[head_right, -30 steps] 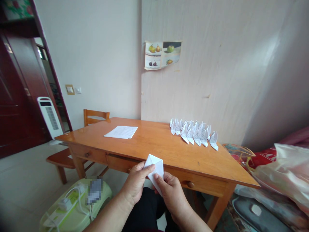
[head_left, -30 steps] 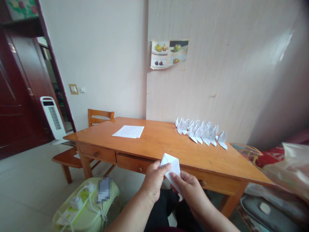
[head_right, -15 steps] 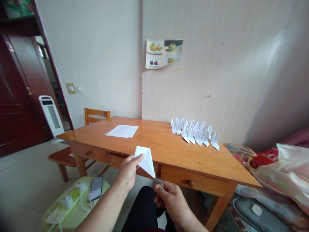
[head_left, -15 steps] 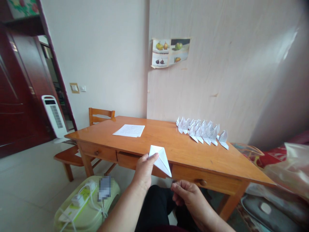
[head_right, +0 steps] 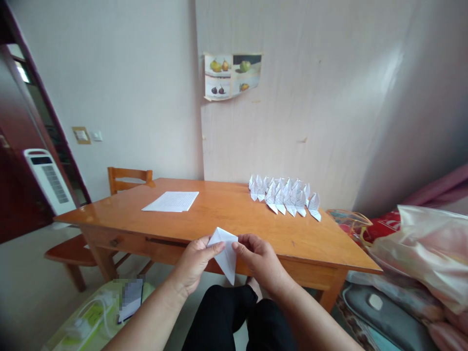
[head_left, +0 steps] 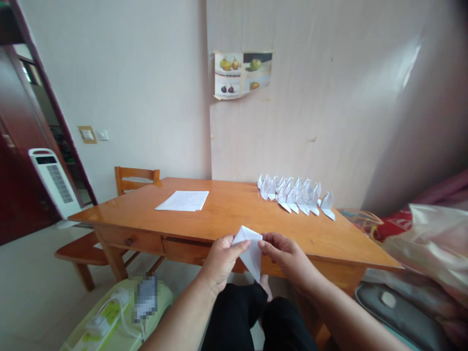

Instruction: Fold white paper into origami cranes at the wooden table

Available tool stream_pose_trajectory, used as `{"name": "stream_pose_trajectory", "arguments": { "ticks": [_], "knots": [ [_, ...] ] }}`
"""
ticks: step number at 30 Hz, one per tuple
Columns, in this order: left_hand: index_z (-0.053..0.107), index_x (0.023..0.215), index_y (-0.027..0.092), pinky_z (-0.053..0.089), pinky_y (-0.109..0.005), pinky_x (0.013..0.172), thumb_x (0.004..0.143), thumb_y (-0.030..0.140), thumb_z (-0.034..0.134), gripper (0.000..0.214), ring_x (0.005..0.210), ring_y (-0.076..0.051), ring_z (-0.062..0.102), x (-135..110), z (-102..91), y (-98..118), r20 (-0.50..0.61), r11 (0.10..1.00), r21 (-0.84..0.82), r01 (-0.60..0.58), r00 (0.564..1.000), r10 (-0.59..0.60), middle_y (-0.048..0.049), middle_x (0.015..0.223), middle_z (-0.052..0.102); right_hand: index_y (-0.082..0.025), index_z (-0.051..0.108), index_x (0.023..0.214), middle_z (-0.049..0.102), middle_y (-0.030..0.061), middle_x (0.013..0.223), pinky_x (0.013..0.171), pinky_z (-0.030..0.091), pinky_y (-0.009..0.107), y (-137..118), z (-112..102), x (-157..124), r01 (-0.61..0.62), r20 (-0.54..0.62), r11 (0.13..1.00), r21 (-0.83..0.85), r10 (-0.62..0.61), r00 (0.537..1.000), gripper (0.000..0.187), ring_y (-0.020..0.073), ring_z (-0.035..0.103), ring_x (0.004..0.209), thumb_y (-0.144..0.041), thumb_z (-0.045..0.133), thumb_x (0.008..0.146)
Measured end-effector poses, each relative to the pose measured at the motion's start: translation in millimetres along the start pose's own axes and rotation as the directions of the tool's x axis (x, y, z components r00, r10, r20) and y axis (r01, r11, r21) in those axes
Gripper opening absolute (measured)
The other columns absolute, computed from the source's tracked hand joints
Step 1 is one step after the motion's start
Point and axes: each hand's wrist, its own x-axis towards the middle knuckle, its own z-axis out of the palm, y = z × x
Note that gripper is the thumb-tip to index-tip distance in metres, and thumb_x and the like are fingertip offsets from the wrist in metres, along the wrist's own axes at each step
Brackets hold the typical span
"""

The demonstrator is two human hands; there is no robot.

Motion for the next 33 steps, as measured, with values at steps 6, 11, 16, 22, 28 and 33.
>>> {"name": "stream_pose_trajectory", "arguments": {
  "ticks": [6,11,16,22,28,33],
  "knots": [
    [0.075,0.092,0.013,0.048,-0.031,0.074,0.079,0.039,0.079,0.030,0.080,-0.024,0.066,16,8.0,8,0.080,0.995,0.092,-0.043,0.996,0.036,-0.0074,0.083,0.073,-0.019,0.069,0.076,0.059,-0.0020,0.064,0.059,0.034,0.027,-5,-15,29,0.064,0.139,0.993,-0.100,-0.050,0.989,0.035,0.0126,0.046,0.061,-0.053,0.072,0.081],
    [0.072,0.098,0.013,0.048,-0.030,0.074,0.080,0.038,0.076,0.031,0.081,-0.023,0.065,29,6.8,14,0.117,0.995,0.101,0.003,0.993,-0.014,-0.0089,0.090,0.073,-0.019,0.063,0.068,0.052,-0.0034,0.063,0.059,0.032,0.027,-11,-26,42,0.073,0.151,0.987,-0.146,-0.051,0.987,0.035,0.0119,0.042,0.060,-0.050,0.070,0.083],
    [0.072,0.096,0.013,0.048,-0.034,0.083,0.081,0.033,0.074,0.025,0.089,-0.026,0.066,45,6.9,19,0.172,0.995,0.101,0.019,0.984,-0.037,-0.0098,0.091,0.073,-0.019,0.061,0.068,0.052,-0.0029,0.063,0.060,0.033,0.028,-14,-35,53,0.050,0.147,0.987,-0.154,-0.027,0.989,0.035,0.0124,0.043,0.061,-0.048,0.068,0.085],
    [0.072,0.096,0.012,0.046,-0.033,0.083,0.081,0.033,0.074,0.026,0.093,-0.027,0.064,63,11.7,27,0.196,0.986,0.161,-0.038,0.981,0.005,-0.0101,0.096,0.073,-0.019,0.067,0.078,0.058,-0.0007,0.070,0.062,0.035,0.028,-19,-49,69,0.070,0.214,0.971,-0.229,-0.020,0.977,0.023,0.0143,0.048,0.066,-0.040,0.066,0.087],
    [0.071,0.089,0.015,0.045,-0.029,0.079,0.085,0.033,0.070,0.019,0.084,-0.019,0.061,82,12.7,36,0.178,0.908,0.391,-0.150,0.980,0.085,-0.0031,0.087,0.069,-0.018,0.066,0.079,0.060,-0.0016,0.071,0.061,0.037,0.026,-30,-53,83,0.225,0.231,0.891,-0.394,-0.140,0.963,0.013,0.0139,0.051,0.068,-0.026,0.061,0.089],
    [0.071,0.083,0.019,0.043,-0.028,0.079,0.091,0.026,0.063,0.013,0.085,-0.018,0.058,95,10.2,33,0.247,0.580,0.705,-0.407,0.908,0.338,-0.0018,0.085,0.062,-0.021,0.068,0.086,0.065,-0.0007,0.078,0.068,0.042,0.027,-18,-52,88,0.375,0.150,0.739,-0.560,-0.355,0.923,0.012,0.0155,0.058,0.074,-0.015,0.058,0.089]
  ]
}}
